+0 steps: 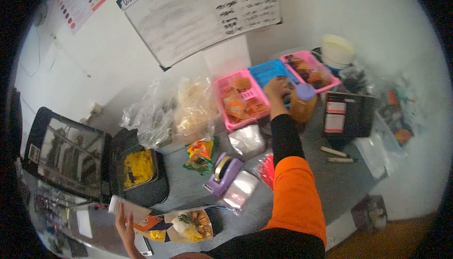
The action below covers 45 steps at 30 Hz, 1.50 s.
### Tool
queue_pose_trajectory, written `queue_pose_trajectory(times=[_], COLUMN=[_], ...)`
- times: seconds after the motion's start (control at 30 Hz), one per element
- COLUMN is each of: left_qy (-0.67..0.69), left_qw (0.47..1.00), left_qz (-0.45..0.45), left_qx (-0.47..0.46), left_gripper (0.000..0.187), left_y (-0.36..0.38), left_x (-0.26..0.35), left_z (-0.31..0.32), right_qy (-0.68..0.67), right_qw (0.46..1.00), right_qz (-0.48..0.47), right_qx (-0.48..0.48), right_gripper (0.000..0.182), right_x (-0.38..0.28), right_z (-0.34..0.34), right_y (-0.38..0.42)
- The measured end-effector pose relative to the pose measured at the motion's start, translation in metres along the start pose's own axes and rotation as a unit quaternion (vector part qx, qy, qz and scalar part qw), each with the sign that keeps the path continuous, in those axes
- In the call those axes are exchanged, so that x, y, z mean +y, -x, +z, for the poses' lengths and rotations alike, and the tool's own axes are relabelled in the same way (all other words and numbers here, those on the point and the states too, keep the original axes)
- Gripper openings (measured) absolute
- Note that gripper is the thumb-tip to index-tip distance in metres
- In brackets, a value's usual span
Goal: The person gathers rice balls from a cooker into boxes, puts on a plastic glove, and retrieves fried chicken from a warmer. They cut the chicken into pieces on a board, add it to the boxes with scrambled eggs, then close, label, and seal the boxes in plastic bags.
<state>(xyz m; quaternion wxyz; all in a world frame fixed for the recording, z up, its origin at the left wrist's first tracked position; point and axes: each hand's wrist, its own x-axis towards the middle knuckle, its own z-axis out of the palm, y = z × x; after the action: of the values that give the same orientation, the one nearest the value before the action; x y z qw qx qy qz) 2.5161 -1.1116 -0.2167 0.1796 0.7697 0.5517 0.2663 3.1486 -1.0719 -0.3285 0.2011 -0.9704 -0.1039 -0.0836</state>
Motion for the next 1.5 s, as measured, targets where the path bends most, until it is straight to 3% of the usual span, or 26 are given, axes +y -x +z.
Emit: queue_pose_trajectory(times=[0.03,0.1,0.13,0.27,0.33,0.37,0.4,0.43,0.5,0.53,0.6,0.67,0.7,0.73,0.8,0.87,0.97,1.07,1.1,1.13,1.17,1.23,1.33,1.4,1.43,1.5], left_qy=[0.104,-0.044,0.062,-0.032,-0.016,-0.144,-0.265,-0.267,-0.228,-0.193,-0.083,-0.041,-0.078,-0.01,0.082,0.06,0.243,0.206,0.221,0.226,0.223,0.259,0.137,0.151,0.073,0.068], left_qw=[0.994,0.994,0.976,0.955,0.944,0.976,0.962,0.962,0.972,0.974,0.954,0.974,0.975,0.979,0.975,0.972,0.934,0.957,0.959,0.954,0.958,0.964,0.982,0.986,0.984,0.985], left_qz=[-0.014,-0.068,-0.183,-0.172,-0.169,-0.054,0.061,0.058,0.054,-0.083,-0.218,-0.083,-0.076,-0.059,-0.051,-0.022,-0.015,0.111,0.108,0.151,0.14,0.056,0.13,0.062,0.158,0.143], left_qx=[0.043,0.071,0.103,0.238,0.284,0.157,0.02,0.02,0.013,0.088,0.188,0.208,0.194,0.195,0.2,0.224,0.261,0.17,0.14,0.126,0.113,0.009,-0.002,-0.029,0.029,0.072], left_gripper=[0.045,0.047,0.045,0.047,0.048,0.051,0.054,0.054,0.058,0.058,0.059,0.046,0.046,0.046,0.045,0.043,0.035,0.056,0.063,0.062,0.047,0.025,0.007,0.005,0.005,0.005], left_y=[0.018,0.054,0.07,0.12,0.131,0.151,0.172,0.187,0.158,0.155,0.102,0.106,0.1,0.099,0.097,0.093,0.085,0.082,0.087,0.09,0.099,0.115,0.117,0.106,0.092,0.067], left_x=[-0.032,-0.042,-0.018,-0.04,-0.047,-0.098,-0.147,-0.184,-0.132,-0.099,0.018,-0.028,-0.008,-0.006,-0.001,-0.001,0.006,0.036,0.04,0.042,0.039,0.025,-0.032,-0.057,-0.075,-0.105], left_z=[-0.008,-0.036,-0.044,-0.067,-0.072,-0.095,-0.115,-0.121,-0.102,-0.087,-0.047,-0.053,-0.048,-0.044,-0.036,-0.027,-0.002,0.021,0.025,0.026,0.024,0.014,0.005,-0.005,-0.007,-0.007], right_qy=[0.05,0.041,0.024,0.066,0.107,0.103,-0.007,-0.114,-0.114,-0.204,-0.326,-0.356,-0.356,-0.357,-0.373,-0.391,-0.425,-0.437,-0.428,-0.417,-0.429,-0.424,-0.415,-0.373,-0.37,-0.305], right_qw=[0.995,0.99,0.994,0.996,0.992,0.992,0.997,0.989,0.983,0.957,0.901,0.884,0.86,0.828,0.802,0.771,0.703,0.612,0.599,0.589,0.547,0.545,0.551,0.604,0.615,0.667], right_qz=[0.062,0.024,0.044,0.056,-0.045,-0.048,-0.074,-0.098,-0.129,-0.18,-0.236,-0.256,-0.336,-0.414,-0.461,-0.503,-0.554,-0.621,-0.623,-0.623,-0.634,-0.621,-0.644,-0.619,-0.613,-0.638], right_qx=[-0.058,-0.135,-0.094,-0.032,-0.042,-0.047,-0.026,-0.003,0.056,0.102,0.162,0.164,0.146,0.125,0.07,0.012,-0.133,-0.223,-0.263,-0.302,-0.34,-0.371,-0.33,-0.335,-0.331,-0.234], right_gripper=[0.054,0.054,0.053,0.045,0.032,0.032,0.027,0.023,0.019,0.018,0.016,0.015,0.012,0.013,0.013,0.015,0.02,0.022,0.023,0.023,0.024,0.028,0.031,0.033,0.033,0.037], right_x=[-0.003,0.007,0.011,0.008,0.006,0.004,0.007,0.009,0.004,-0.002,-0.021,-0.046,-0.056,-0.066,-0.082,-0.09,-0.077,-0.049,-0.038,-0.026,-0.018,0.0,-0.001,-0.011,-0.019,-0.031], right_z=[0.001,0.005,0.03,0.081,0.071,0.082,0.095,0.106,0.104,0.098,0.077,0.042,0.028,0.013,-0.039,-0.094,-0.165,-0.208,-0.212,-0.215,-0.215,-0.195,-0.18,-0.165,-0.151,-0.125], right_y=[-0.016,-0.039,-0.055,-0.093,-0.094,-0.098,-0.107,-0.113,-0.108,-0.109,-0.098,-0.072,-0.062,-0.046,0.008,0.076,0.197,0.313,0.346,0.378,0.405,0.453,0.487,0.494,0.494,0.492])
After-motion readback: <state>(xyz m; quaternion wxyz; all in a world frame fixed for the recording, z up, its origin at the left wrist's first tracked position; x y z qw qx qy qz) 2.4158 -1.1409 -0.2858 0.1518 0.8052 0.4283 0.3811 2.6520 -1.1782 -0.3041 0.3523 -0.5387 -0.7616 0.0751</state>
